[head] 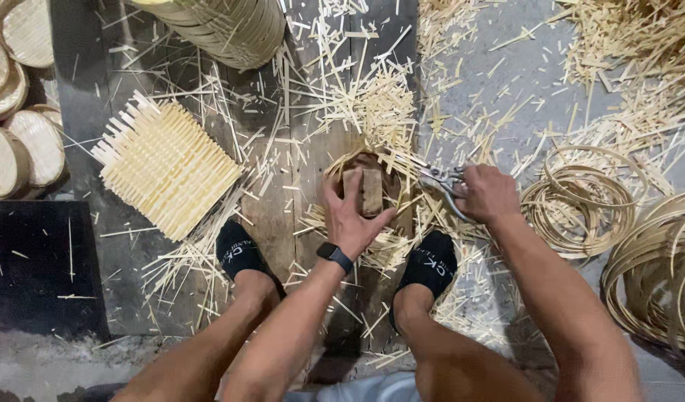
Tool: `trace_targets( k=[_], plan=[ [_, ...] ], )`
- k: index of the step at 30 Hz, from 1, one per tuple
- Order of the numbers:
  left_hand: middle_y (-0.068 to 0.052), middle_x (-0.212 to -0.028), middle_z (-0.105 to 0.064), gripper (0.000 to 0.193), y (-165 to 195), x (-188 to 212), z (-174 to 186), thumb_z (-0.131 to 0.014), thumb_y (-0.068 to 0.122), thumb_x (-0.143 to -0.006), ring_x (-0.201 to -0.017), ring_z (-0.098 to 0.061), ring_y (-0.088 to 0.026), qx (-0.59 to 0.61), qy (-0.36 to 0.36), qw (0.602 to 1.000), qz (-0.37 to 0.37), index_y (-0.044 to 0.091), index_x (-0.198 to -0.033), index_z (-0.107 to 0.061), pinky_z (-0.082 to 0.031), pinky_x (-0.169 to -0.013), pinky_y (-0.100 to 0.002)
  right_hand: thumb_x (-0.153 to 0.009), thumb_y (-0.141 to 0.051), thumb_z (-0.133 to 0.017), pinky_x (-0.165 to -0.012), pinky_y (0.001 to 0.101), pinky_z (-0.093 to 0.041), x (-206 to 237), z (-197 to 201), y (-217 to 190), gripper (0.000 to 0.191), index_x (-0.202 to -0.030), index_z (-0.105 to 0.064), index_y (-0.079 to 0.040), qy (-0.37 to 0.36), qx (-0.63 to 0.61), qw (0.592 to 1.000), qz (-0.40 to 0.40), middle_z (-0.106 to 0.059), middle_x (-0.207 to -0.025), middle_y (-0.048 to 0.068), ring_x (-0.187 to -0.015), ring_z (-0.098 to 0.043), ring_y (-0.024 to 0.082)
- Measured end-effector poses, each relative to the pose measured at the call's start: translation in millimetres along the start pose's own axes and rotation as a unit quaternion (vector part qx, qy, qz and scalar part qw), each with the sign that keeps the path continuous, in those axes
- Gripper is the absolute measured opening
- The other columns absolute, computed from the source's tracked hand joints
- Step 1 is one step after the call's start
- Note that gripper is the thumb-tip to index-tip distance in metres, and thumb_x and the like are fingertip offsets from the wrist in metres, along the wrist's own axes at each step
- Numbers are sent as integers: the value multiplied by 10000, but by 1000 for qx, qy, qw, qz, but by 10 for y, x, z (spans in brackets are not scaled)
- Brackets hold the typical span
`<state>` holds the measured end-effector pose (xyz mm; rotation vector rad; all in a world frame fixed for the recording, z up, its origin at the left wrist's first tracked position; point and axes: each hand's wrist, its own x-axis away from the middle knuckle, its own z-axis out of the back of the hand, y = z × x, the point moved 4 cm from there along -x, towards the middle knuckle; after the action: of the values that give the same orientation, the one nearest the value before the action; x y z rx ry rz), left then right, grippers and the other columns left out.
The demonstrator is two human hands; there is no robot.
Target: The person sits on the floor of a bamboo workshop assembling round woven baskets. They trim bamboo strips with scissors, fit a woven mat into a bamboo rim, press a wooden block mold into the rim to shape it, and place completed baskets onto a stack.
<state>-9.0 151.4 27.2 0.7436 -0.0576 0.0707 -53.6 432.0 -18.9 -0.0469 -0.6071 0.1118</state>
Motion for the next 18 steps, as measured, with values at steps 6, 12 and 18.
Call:
trace_targets(
  k=[6,12,18],
  plan=[
    [-311,-1422,-475,914,-82,83,-215,-824,330,-729,-1294,-489,-476,31,28,999,-8,236,-1551,-435,-437,-1091,-555,-855,-614,-623,-842,436,-515,153,60,-109,650,-1060,-601,2,18,36,999,15,-562,-957,168,-912,-570,294],
    [-324,-1473,-446,924,-185,63,-173,-811,263,-708,-1351,-437,-506,-14,-36,997,-70,245,-1560,-454,-388,-1138,-545,-904,-443,-592,-857,495,-508,122,-89,-256,486,-1094,-640,2,119,-25,992,33,-583,-1017,190,-952,-575,329],
    [-271,-1467,-489,969,-174,34,-111,-809,197,-701,-1388,-450,-452,92,-2,994,-61,94,-1541,-337,-348,-1205,-535,-823,-501,-644,-777,473,-547,88,-28,-244,544,-998,-652,14,178,22,980,86,-630,-911,200,-864,-627,338]
  ],
)
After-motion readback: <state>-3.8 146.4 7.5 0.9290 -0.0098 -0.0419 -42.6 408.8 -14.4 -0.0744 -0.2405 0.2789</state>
